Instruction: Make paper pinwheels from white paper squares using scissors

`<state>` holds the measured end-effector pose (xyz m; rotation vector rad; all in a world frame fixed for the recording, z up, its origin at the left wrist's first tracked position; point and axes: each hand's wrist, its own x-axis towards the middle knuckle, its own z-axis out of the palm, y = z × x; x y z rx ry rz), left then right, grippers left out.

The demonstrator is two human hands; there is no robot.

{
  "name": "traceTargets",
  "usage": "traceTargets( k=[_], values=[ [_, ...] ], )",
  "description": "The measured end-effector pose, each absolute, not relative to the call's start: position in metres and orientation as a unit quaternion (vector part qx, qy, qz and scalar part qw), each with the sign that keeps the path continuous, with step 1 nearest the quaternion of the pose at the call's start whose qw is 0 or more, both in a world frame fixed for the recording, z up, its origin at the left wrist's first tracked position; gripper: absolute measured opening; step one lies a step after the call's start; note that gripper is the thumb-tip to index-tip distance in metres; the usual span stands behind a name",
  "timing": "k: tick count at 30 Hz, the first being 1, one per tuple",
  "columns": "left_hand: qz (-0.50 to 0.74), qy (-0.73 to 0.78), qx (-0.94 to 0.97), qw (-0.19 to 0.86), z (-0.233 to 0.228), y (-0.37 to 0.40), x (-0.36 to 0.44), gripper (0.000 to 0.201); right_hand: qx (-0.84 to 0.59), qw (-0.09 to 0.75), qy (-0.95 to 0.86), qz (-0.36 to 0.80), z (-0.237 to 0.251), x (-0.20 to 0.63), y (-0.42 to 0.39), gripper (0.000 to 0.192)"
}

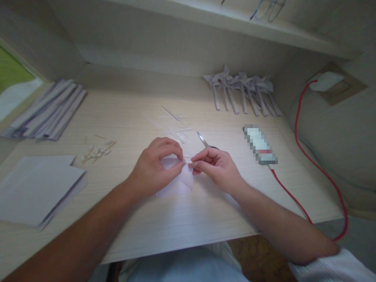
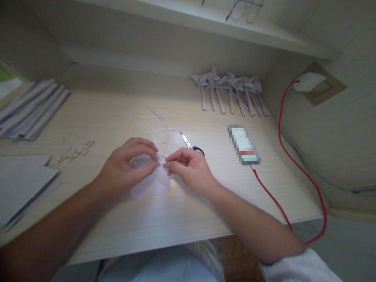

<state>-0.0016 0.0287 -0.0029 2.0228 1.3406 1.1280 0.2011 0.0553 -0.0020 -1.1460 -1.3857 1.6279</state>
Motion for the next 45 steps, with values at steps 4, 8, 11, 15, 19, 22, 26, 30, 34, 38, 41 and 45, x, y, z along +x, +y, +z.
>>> traceTargets(
  k=[4,8,11,15,19,22,26,30,34,38,41,45],
  values=[
    [0.407,0.485,0.749,0.195,-0.003,0.029,0.0,0.014,-0.442,0.345,-0.531,0.636,-0.002,0.201,0.055,0.013],
    [0.387,0.483,0.764,0.182,-0.004,0.029,0.001,0.013,-0.441,0.342,-0.538,0.632,-0.004,0.2,0.054,0.013],
    [0.371,0.479,0.776,0.174,-0.006,0.029,0.001,0.013,-0.444,0.343,-0.557,0.613,-0.005,0.201,0.052,0.008],
    [0.354,0.476,0.788,0.161,-0.008,0.028,-0.001,0.012,-0.454,0.333,-0.617,0.549,-0.006,0.202,0.049,0.005],
    [0.339,0.47,0.802,0.146,-0.011,0.028,-0.002,0.014,-0.457,0.322,-0.674,0.482,-0.005,0.204,0.047,0.004],
    [0.333,0.472,0.804,0.145,-0.012,0.028,-0.002,0.014,-0.455,0.318,-0.697,0.454,-0.003,0.204,0.046,0.006],
    [0.342,0.476,0.796,0.15,-0.013,0.028,-0.001,0.014,-0.46,0.321,-0.679,0.474,-0.002,0.203,0.046,0.006],
    [0.35,0.47,0.794,0.16,-0.012,0.027,0.0,0.011,-0.456,0.328,-0.645,0.519,-0.006,0.203,0.048,0.007],
    [0.339,0.464,0.803,0.159,-0.013,0.028,-0.001,0.011,-0.441,0.337,-0.639,0.532,-0.008,0.203,0.048,0.007],
    [0.346,0.46,0.8,0.17,-0.013,0.027,0.001,0.011,-0.425,0.33,-0.651,0.535,-0.008,0.203,0.046,0.005],
    [0.353,0.459,0.795,0.182,-0.01,0.027,0.001,0.011,-0.407,0.325,-0.632,0.574,-0.007,0.202,0.047,0.009],
    [0.357,0.5,0.769,0.176,-0.009,0.033,-0.008,0.015,-0.411,0.313,-0.586,0.624,-0.005,0.202,0.052,0.023]
  ],
)
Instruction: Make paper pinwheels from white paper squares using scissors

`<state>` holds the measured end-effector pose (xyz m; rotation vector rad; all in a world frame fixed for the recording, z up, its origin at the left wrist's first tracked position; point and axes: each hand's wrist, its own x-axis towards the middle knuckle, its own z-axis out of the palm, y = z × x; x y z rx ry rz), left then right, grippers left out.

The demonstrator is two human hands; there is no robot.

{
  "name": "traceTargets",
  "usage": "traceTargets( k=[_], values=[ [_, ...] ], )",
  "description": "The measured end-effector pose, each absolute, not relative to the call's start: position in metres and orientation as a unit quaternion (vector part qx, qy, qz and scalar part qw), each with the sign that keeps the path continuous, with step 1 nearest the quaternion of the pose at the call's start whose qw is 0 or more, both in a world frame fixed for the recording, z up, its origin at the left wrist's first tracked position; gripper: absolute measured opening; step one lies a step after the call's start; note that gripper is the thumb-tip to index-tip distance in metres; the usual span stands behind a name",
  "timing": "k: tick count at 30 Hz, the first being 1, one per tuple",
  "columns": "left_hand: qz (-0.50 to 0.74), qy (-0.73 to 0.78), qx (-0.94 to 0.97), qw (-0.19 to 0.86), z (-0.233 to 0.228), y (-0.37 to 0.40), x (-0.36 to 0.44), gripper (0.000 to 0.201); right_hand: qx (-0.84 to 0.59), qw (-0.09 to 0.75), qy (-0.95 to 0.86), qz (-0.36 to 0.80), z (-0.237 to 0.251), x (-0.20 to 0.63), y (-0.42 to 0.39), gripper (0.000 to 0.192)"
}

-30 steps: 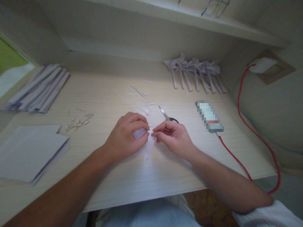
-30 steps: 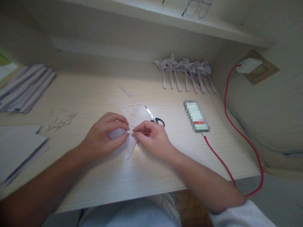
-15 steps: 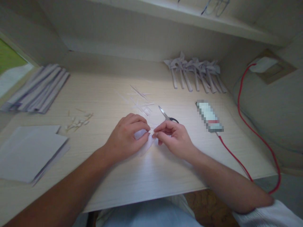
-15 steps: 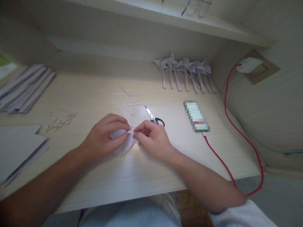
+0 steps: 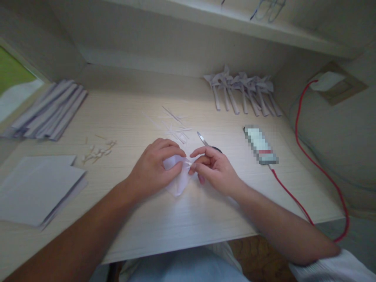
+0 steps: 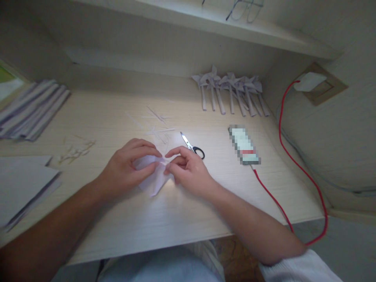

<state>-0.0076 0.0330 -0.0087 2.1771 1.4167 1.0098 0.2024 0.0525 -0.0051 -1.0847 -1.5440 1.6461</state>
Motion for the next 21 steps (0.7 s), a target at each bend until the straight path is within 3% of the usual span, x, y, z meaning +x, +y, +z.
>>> traceTargets(
  k=[5,9,14,21],
  values=[
    [0.282,0.623,0.713,0.154,-0.019,0.048,-0.024,0.027,-0.419,0.315,-0.567,0.635,-0.005,0.204,0.059,0.032],
    [0.218,0.632,0.728,0.152,-0.025,0.049,-0.024,0.028,-0.42,0.316,-0.57,0.632,-0.007,0.204,0.059,0.024],
    [0.226,0.641,0.724,0.113,-0.021,0.045,-0.02,0.036,-0.421,0.32,-0.571,0.628,-0.01,0.205,0.058,0.014],
    [0.259,0.644,0.707,0.134,-0.019,0.047,-0.023,0.025,-0.383,0.333,-0.598,0.621,-0.003,0.205,0.053,0.011]
  ],
)
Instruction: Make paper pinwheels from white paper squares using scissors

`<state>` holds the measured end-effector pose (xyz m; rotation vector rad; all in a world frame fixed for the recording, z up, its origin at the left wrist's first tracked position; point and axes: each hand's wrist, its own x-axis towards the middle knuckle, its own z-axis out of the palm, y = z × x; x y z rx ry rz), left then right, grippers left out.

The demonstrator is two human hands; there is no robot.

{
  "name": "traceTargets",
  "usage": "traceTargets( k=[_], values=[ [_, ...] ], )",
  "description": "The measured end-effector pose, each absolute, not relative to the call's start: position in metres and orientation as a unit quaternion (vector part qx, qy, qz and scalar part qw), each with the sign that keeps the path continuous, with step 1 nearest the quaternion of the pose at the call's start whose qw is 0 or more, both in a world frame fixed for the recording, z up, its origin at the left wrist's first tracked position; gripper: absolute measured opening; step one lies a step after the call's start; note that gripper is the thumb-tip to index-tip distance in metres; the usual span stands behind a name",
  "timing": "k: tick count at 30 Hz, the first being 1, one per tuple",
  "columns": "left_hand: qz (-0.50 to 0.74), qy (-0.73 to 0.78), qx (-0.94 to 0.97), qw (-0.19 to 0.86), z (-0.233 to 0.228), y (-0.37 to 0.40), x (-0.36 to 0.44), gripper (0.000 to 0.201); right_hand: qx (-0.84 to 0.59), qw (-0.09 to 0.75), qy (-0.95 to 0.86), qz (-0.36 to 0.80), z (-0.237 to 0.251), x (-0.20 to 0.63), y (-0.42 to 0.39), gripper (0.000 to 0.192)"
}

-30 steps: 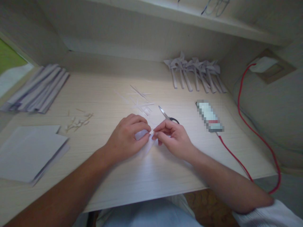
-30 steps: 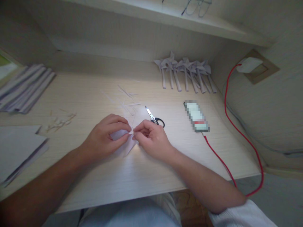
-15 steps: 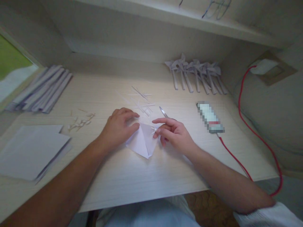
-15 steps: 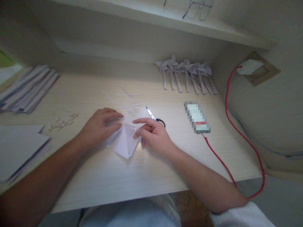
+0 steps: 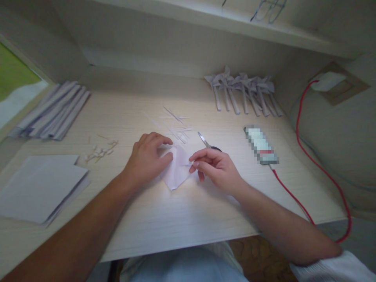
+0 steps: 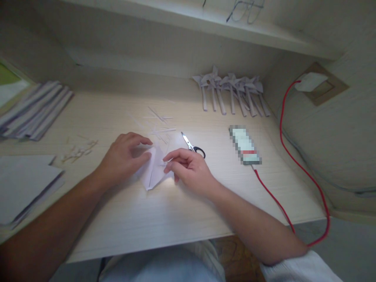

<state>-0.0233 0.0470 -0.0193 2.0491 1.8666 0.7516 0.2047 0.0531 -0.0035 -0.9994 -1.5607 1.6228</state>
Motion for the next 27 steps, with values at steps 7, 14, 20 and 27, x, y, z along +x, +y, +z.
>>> traceTargets(
  k=[7,14,20,27],
  values=[
    [0.362,0.615,0.639,0.286,-0.009,0.044,-0.019,0.008,-0.371,0.336,-0.637,0.586,0.003,0.203,0.045,0.012],
    [0.408,0.536,0.694,0.256,-0.005,0.035,-0.01,0.01,-0.393,0.354,-0.572,0.627,-0.001,0.203,0.051,0.01],
    [0.393,0.497,0.747,0.204,-0.001,0.032,-0.008,0.017,-0.375,0.357,-0.598,0.612,0.002,0.203,0.045,0.01],
    [0.386,0.502,0.744,0.215,0.0,0.031,-0.008,0.014,-0.395,0.347,-0.64,0.561,0.002,0.204,0.044,0.011]
  ],
)
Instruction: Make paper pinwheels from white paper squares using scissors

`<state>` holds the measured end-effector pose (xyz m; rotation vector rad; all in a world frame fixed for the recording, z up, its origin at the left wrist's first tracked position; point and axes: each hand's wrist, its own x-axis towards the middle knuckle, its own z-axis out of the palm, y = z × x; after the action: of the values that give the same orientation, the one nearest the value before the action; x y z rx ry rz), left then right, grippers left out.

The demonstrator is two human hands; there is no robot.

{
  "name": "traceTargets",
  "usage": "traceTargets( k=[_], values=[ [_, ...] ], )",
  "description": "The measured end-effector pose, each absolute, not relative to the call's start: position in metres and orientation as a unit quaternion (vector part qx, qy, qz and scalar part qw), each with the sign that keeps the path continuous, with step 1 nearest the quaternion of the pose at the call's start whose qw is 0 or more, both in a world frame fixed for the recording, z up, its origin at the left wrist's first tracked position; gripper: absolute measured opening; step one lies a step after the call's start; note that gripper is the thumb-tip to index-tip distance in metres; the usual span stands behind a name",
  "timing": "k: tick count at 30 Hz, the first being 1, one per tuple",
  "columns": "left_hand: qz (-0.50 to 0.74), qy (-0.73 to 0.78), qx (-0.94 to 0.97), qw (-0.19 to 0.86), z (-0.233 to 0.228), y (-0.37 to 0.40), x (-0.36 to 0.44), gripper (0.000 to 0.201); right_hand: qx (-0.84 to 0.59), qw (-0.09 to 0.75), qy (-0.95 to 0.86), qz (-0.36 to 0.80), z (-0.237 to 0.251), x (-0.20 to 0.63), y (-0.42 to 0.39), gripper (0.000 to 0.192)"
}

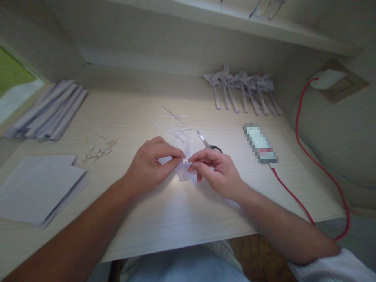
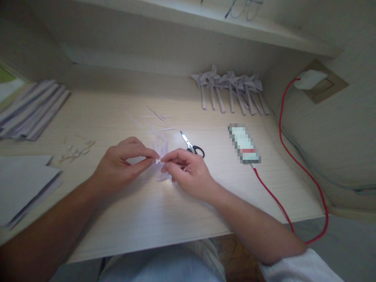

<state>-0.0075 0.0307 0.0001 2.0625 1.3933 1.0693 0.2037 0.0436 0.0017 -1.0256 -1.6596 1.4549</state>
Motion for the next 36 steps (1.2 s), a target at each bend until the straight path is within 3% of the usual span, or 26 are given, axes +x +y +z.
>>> traceTargets(
  k=[36],
  values=[
    [0.38,0.497,0.707,0.332,0.012,0.023,-0.001,0.017,-0.406,0.324,-0.726,0.451,0.008,0.207,0.04,0.01]
  ],
)
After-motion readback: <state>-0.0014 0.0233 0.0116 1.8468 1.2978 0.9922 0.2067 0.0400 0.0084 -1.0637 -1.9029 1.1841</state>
